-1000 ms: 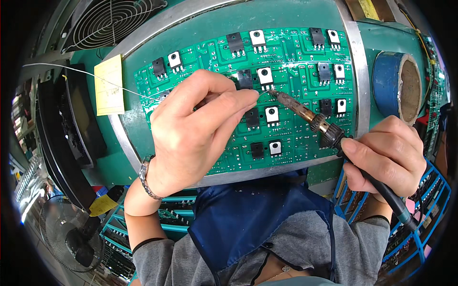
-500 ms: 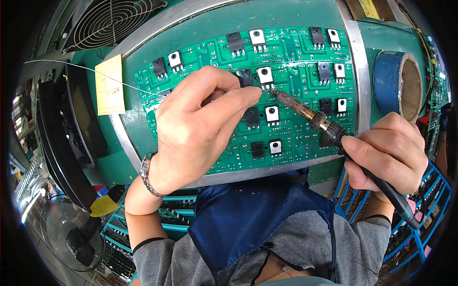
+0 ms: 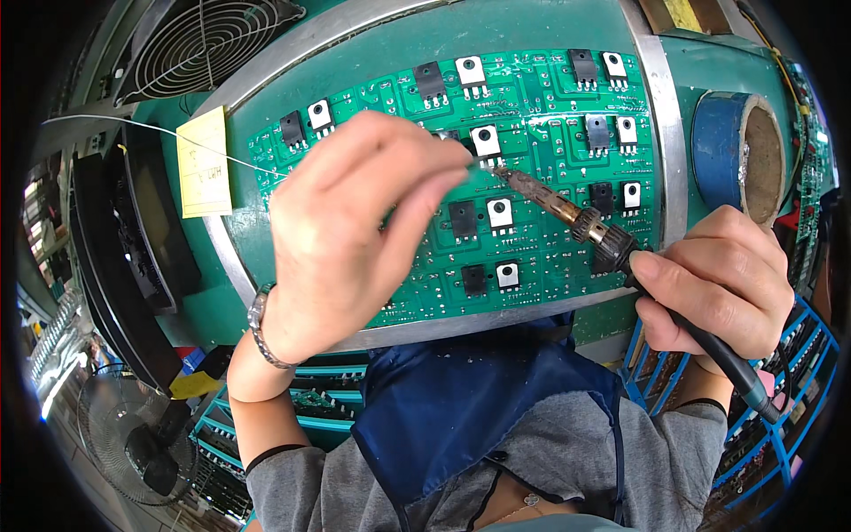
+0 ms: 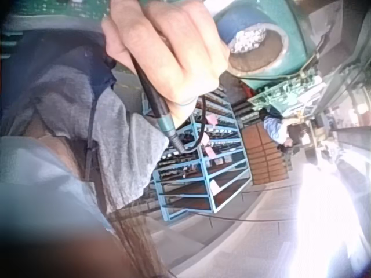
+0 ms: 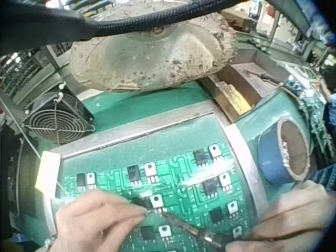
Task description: The person solders electronic components onto a printed circuit board using a soldering iron and solder wire.
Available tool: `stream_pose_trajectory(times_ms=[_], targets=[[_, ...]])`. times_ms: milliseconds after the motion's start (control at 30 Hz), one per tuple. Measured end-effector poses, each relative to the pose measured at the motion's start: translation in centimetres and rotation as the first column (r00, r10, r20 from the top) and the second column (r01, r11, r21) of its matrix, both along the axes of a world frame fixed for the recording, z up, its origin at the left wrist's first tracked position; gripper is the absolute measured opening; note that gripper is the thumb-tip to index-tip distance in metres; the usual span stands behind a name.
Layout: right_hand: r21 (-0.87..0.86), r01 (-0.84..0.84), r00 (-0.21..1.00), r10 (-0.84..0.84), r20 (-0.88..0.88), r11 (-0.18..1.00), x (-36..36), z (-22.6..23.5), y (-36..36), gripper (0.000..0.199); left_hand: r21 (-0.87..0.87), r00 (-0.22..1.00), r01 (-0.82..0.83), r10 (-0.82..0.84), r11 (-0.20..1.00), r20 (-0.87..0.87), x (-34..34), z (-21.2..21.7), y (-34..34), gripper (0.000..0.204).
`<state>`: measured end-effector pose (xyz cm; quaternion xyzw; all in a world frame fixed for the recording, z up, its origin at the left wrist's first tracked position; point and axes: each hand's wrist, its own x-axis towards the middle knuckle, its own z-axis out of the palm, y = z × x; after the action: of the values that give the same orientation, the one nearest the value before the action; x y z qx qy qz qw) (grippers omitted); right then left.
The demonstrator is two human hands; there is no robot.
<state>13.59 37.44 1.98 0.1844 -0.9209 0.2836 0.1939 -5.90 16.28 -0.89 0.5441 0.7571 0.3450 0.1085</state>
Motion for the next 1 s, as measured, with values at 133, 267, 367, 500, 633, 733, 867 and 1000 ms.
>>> stream_pose_trajectory(times_ms=[133,267,367,500,633,733,867,1000], targets=[[-0.017,-0.022,1.000,0.022,-0.010,1.000,-0.4,-1.0,-0.1,0.028,-0.080,0.996,-0.070,0.074,0.994,0.056,-0.5,0.0,-0.1,0.013],[-0.012,0.008,1.000,-0.008,-0.007,1.000,-0.1,-0.1,-0.2,0.028,-0.107,0.993,-0.028,0.039,0.994,0.109,-0.5,-0.2,0.6,0.015],[-0.020,0.013,1.000,-0.013,-0.008,1.000,-0.1,-0.2,-0.1,0.028,-0.090,0.979,-0.033,0.050,0.995,0.195,-0.5,-0.7,0.5,0.014],[-0.026,0.016,1.000,-0.016,-0.006,1.000,0.0,-0.4,-0.2,0.028,-0.094,0.977,-0.018,0.037,0.995,0.211,-0.6,-1.1,0.5,0.014],[-0.019,0.010,1.000,-0.010,-0.017,1.000,0.0,-0.5,-0.1,0.028,-0.078,0.979,-0.015,0.031,0.997,0.204,-0.4,-1.2,0.5,0.013],[-0.019,0.002,1.000,-0.003,-0.014,1.000,-0.1,-0.4,-0.1,0.028,-0.085,0.980,-0.021,0.037,0.996,0.194,-0.5,-1.1,0.5,0.013],[-0.006,0.011,1.000,-0.011,0.000,1.000,0.1,0.0,-0.2,0.029,-0.087,0.982,-0.028,0.044,0.996,0.183,-0.4,-1.0,0.5,0.013],[0.005,0.001,1.000,-0.001,0.012,1.000,0.5,0.8,-0.3,0.029,-0.080,0.980,-0.044,0.058,0.996,0.188,-0.3,-1.1,0.5,0.013]])
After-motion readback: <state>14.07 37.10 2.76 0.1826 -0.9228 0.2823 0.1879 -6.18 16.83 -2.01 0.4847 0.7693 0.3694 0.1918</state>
